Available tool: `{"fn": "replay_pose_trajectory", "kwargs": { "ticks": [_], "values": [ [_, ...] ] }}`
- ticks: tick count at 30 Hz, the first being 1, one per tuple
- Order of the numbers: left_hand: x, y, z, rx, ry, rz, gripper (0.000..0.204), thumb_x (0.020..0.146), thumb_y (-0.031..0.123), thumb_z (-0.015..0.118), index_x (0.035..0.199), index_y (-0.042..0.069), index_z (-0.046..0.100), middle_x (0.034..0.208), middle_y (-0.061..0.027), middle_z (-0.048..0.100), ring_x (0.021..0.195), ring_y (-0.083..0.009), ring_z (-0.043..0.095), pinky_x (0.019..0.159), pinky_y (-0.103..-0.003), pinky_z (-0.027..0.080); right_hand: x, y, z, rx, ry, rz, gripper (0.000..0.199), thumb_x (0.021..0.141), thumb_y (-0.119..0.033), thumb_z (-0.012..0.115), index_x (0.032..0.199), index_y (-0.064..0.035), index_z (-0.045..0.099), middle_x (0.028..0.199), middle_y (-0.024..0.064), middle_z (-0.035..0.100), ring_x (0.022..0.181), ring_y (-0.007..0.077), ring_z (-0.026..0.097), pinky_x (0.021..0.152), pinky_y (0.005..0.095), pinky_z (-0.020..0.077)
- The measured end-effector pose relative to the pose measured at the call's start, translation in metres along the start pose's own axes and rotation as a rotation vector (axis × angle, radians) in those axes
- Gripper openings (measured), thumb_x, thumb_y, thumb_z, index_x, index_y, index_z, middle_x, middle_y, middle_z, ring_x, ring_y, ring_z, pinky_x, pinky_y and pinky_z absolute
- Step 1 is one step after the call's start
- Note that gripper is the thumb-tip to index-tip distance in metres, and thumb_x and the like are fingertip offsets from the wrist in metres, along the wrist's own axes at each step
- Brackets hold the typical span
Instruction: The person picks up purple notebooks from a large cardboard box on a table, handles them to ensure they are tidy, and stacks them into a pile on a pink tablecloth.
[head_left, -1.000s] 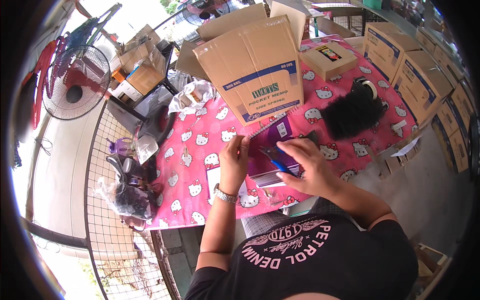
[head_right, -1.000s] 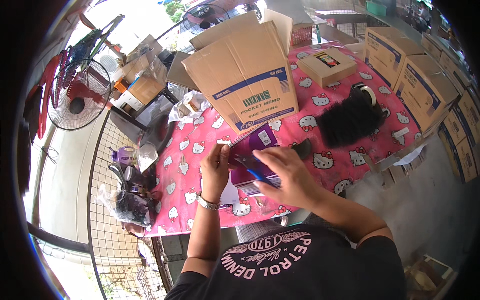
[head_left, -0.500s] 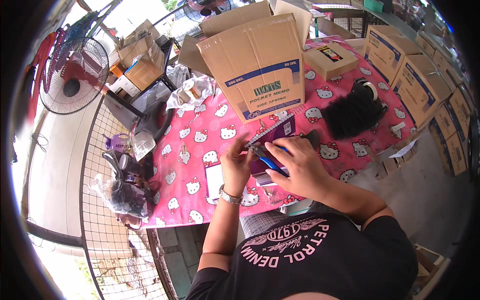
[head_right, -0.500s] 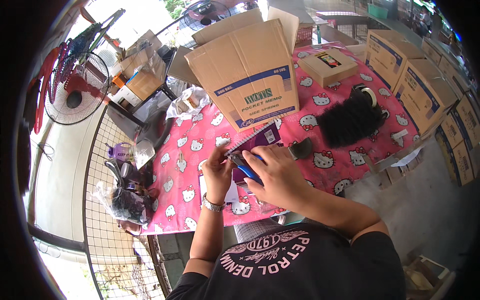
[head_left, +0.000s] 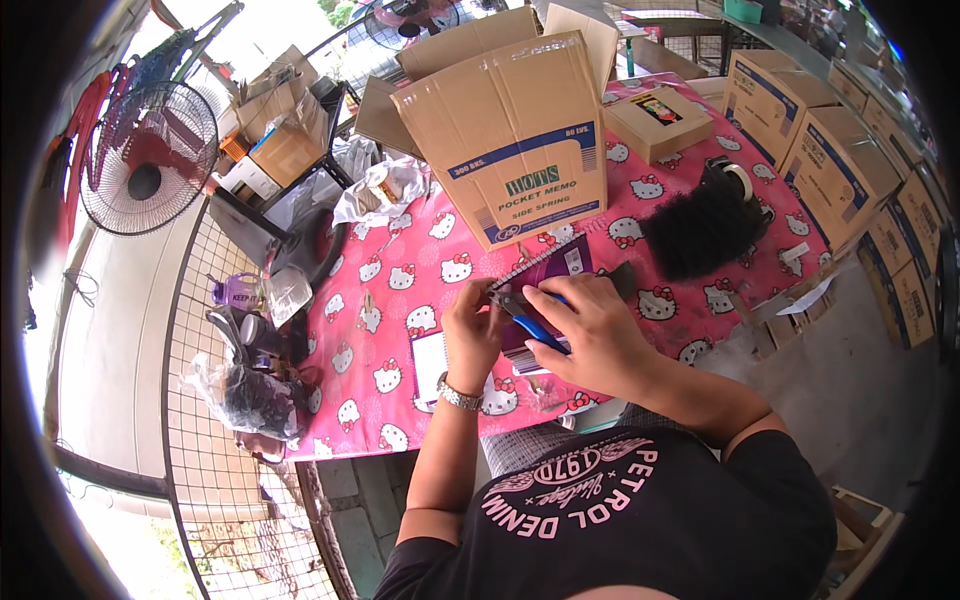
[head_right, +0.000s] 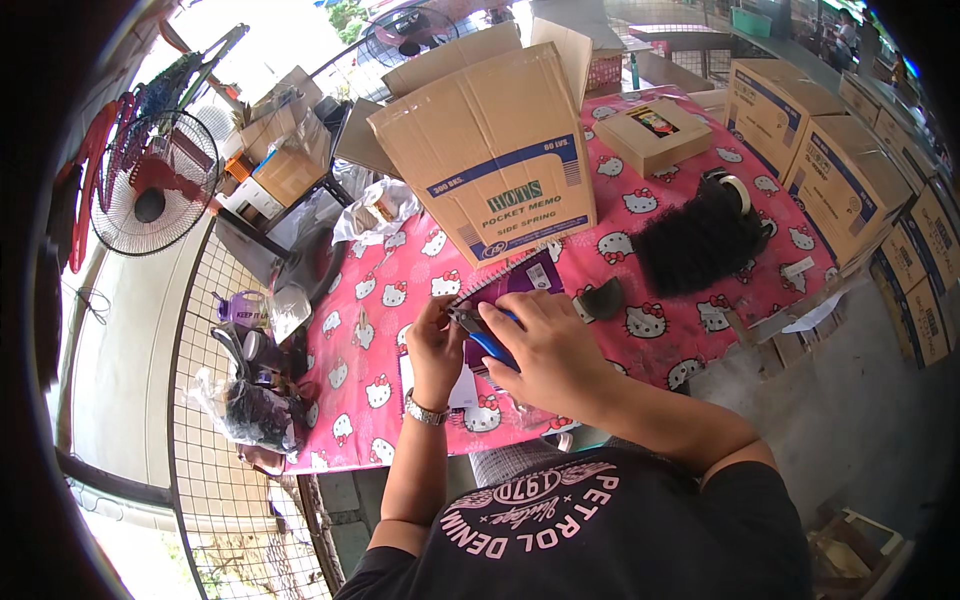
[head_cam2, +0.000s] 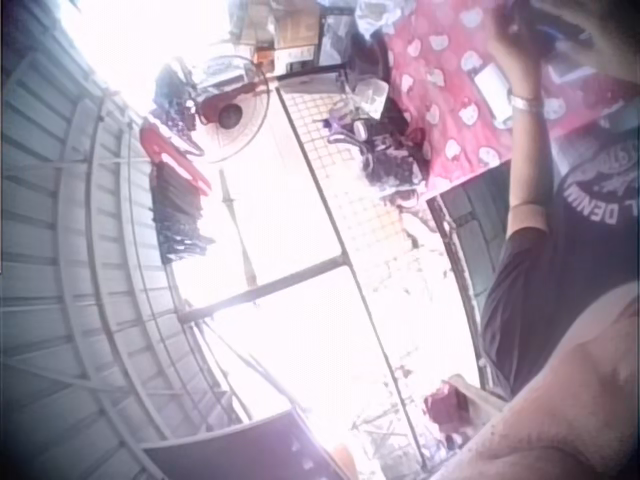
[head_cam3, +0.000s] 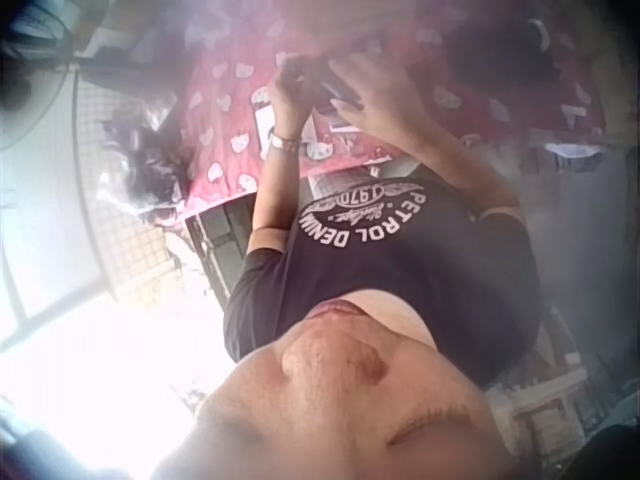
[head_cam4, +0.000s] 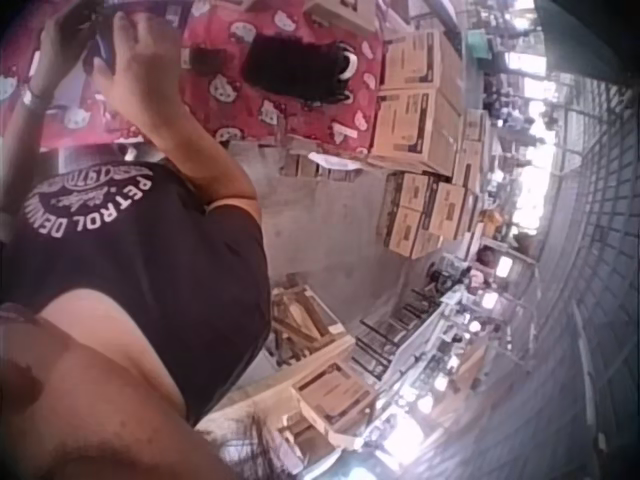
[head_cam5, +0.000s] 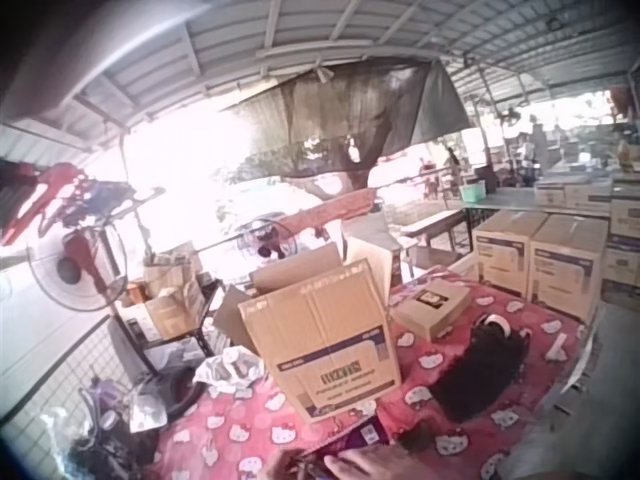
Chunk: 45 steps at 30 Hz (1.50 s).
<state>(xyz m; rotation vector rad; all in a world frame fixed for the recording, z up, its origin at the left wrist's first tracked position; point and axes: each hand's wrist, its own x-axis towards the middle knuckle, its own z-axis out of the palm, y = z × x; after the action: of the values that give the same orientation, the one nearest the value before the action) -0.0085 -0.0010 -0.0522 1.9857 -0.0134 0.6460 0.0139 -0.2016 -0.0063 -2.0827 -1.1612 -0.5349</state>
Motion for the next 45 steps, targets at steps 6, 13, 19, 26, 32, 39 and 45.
{"fn": "replay_pose_trajectory", "kwargs": {
  "ticks": [6, 13, 19, 26, 32, 39, 45],
  "values": [
    [-0.011, -0.004, 0.002, 0.123, 0.113, 0.082, 0.016, 0.087, -0.007, 0.063, 0.102, -0.002, 0.065, 0.094, -0.0116, 0.071, 0.082, -0.016, 0.071, 0.066, -0.028, 0.058, -0.002, -0.003, 0.002, 0.308, -0.088, 0.117, 0.04, 0.087, -0.022, 0.068, 0.118, 0.001, 0.061, 0.099, 0.0145, 0.061, 0.084, 0.0252, 0.063, 0.075, 0.0354, 0.0498],
    [-0.017, -0.007, -0.031, 0.517, 0.279, 0.414, 0.024, 0.081, -0.006, 0.068, 0.103, 0.004, 0.066, 0.095, -0.0135, 0.069, 0.083, -0.0296, 0.069, 0.069, -0.036, 0.056, -0.019, -0.016, 0.062, 1.743, -0.518, 0.763, 0.035, 0.1, -0.026, 0.05, 0.123, 0.0005, 0.053, 0.102, 0.0078, 0.061, 0.094, 0.0159, 0.06, 0.084, 0.032, 0.0493],
    [-0.078, -0.094, -0.079, 0.592, 0.392, 0.015, 0.012, 0.094, 0.008, 0.066, 0.092, -0.003, 0.06, 0.078, -0.0095, 0.059, 0.066, -0.0143, 0.064, 0.052, -0.03, 0.055, -0.057, -0.035, 0.165, 1.909, -0.61, 1.038, 0.03, 0.093, -0.032, 0.058, 0.108, -0.0062, 0.054, 0.1, 0.0073, 0.059, 0.091, 0.0175, 0.059, 0.083, 0.0348, 0.0478],
    [-0.137, -0.164, -0.09, -0.276, 0.781, -0.54, 0.018, 0.102, 0.015, 0.054, 0.092, 0.002, 0.047, 0.08, -0.0018, 0.049, 0.063, -0.0119, 0.055, 0.057, -0.035, 0.065, -0.103, -0.037, 0.228, 1.685, -0.826, 1.184, 0.041, 0.084, -0.044, 0.064, 0.106, -0.0113, 0.053, 0.098, 0.0039, 0.053, 0.091, 0.0149, 0.058, 0.078, 0.0308, 0.0464],
    [-0.137, -0.172, -0.09, -0.391, 0.795, -0.622, 0.016, 0.104, 0.015, 0.05, 0.095, 0.002, 0.046, 0.089, -0.0043, 0.054, 0.075, -0.015, 0.058, 0.062, -0.038, 0.066, -0.13, -0.033, 0.262, 1.135, -0.698, 0.61, 0.055, 0.082, -0.042, 0.067, 0.116, -0.0002, 0.055, 0.145, 0.021, 0.021, 0.112, 0.0338, 0.056, 0.09, 0.0414, 0.0485],
    [-0.138, -0.168, -0.135, -0.826, 0.967, -0.667, 0.015, 0.102, 0.019, 0.055, 0.104, 0.005, 0.06, 0.092, -0.0053, 0.068, 0.072, -0.013, 0.064, 0.062, -0.028, 0.058, -0.095, -0.038, 0.241, 0.529, -0.918, -0.061, 0.065, 0.077, -0.04, 0.072, 0.122, 0.005, 0.055, 0.164, 0.0202, 0.002, 0.119, 0.0377, 0.059, 0.092, 0.0464, 0.0515],
    [-0.113, -0.14, -0.13, -0.765, 0.795, -0.606, 0.013, 0.101, 0.018, 0.058, 0.095, 0.008, 0.064, 0.085, -0.0032, 0.068, 0.066, -0.0098, 0.061, 0.055, -0.022, 0.049, -0.078, -0.028, 0.231, 0.562, -1.036, -0.149, 0.065, 0.075, -0.041, 0.071, 0.12, 0.0036, 0.056, 0.163, 0.0181, 0.01, 0.112, 0.0388, 0.062, 0.091, 0.0493, 0.0515]
  ]
}}
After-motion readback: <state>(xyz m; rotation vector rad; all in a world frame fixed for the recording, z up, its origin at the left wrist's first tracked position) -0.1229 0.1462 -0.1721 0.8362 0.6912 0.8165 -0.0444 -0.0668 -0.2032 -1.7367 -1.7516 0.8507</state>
